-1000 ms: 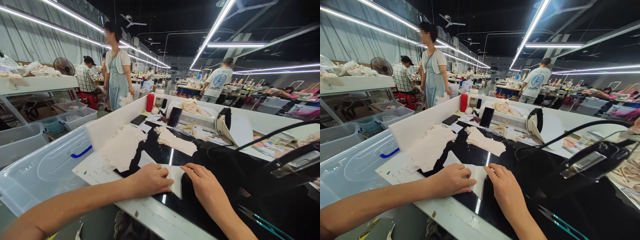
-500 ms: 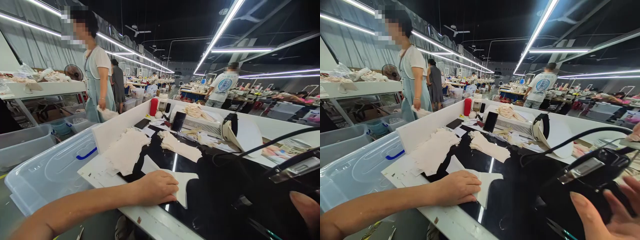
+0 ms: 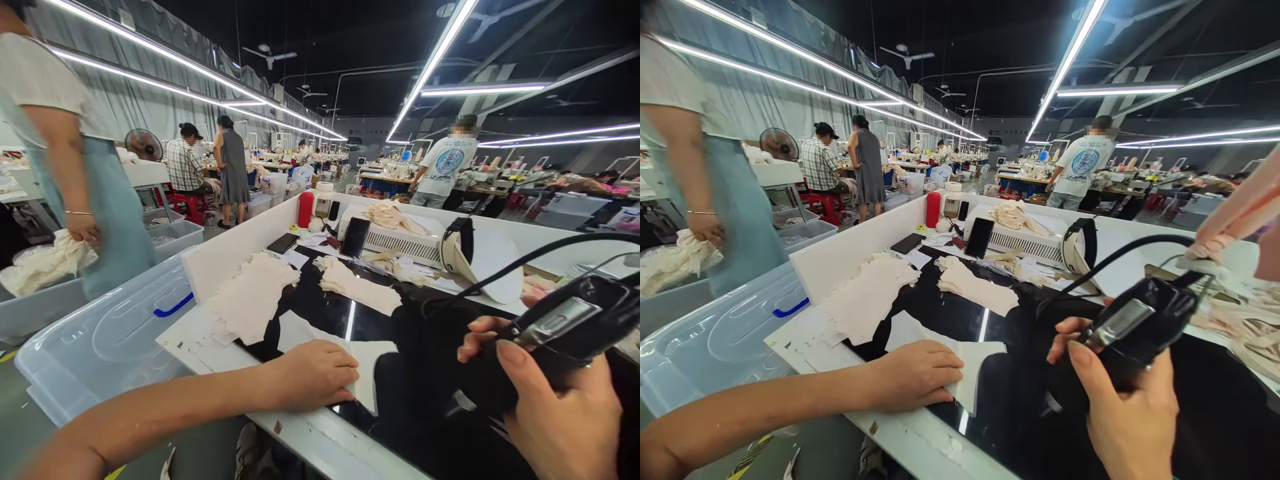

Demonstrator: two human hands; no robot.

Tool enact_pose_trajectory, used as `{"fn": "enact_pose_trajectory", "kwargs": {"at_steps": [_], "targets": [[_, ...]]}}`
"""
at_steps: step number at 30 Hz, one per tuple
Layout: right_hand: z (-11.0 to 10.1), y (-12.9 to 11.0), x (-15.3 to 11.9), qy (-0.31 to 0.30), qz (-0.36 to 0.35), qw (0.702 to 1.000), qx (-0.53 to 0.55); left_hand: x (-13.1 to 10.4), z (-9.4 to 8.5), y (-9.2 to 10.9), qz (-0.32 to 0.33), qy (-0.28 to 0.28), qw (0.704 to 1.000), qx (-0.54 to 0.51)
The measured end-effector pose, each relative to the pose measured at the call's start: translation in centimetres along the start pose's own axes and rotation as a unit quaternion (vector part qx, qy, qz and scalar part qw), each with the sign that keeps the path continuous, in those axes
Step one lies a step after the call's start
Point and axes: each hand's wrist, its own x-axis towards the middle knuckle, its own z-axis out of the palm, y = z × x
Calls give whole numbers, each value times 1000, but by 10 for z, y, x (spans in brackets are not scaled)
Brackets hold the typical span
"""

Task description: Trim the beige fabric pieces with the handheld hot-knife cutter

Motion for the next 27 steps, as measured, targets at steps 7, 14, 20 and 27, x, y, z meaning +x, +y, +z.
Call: {"fn": "enact_pose_trajectory", "kwargs": {"at_steps": [7,14,20,27], "targets": [[31,-26,-33,-26,-8,992,122,1,-15,11,48,16,998,31],[47,-29,-49,-33,-7,981,190,15,-15,22,109,36,990,85],[55,-25,-53,-33,-1,980,197,23,-9,24,127,43,986,98],[60,-20,-58,-35,-11,980,195,25,-4,28,71,4,995,72]]}}
